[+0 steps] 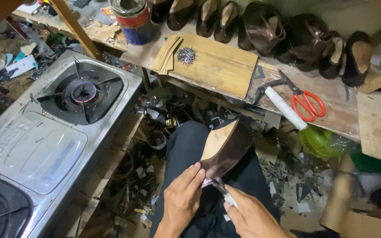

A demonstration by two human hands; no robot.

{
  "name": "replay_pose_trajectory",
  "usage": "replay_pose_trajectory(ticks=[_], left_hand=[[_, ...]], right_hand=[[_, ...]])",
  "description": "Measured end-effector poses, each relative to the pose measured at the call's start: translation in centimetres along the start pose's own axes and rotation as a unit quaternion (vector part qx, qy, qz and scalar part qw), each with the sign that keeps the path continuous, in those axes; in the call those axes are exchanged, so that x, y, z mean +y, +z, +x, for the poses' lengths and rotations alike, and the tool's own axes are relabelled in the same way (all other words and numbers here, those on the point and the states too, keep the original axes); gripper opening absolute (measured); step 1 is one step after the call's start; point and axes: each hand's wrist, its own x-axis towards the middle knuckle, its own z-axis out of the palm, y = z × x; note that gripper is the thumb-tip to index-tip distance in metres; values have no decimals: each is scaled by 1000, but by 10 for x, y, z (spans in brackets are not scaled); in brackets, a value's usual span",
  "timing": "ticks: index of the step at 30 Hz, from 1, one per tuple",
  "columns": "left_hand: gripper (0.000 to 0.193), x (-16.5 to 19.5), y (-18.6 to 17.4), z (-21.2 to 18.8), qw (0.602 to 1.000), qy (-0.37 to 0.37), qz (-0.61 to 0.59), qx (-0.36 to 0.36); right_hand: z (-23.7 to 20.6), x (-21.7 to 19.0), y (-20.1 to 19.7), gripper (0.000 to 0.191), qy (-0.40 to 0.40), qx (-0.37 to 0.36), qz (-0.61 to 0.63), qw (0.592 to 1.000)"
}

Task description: The person picks up a brown shoe from a wooden rack and uses a handheld trimming tool to cut away excess material along the shoe's edge. The person repeatedly repositions the shoe and trims different sections of the sole and upper edge.

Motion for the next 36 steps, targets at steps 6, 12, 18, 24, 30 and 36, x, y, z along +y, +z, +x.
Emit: replay_pose_trajectory(ticks=[6, 12, 18, 24, 30, 36], left_hand=[[43, -3, 6, 1, 1000, 6, 1, 3], [48, -16, 15, 7, 998, -49, -30, -13], [40, -49, 21, 29, 947, -276, -157, -40], [38, -56, 20, 50, 924, -331, -178, -72], [48, -74, -1, 69, 870, -253, -319, -277], [35, -54, 18, 64, 969, -171, -76, -164]], right_hand=[[-2, -4, -1, 55, 56, -8, 3, 998], [16, -10, -4, 52, 37, 20, -43, 998], [79, -7, 32, 30, -44, 140, -85, 986], [88, 11, 15, 25, -58, 100, -93, 989], [80, 14, 17, 48, 53, -21, -276, 960], [73, 17, 26, 50, 45, 69, -89, 993]])
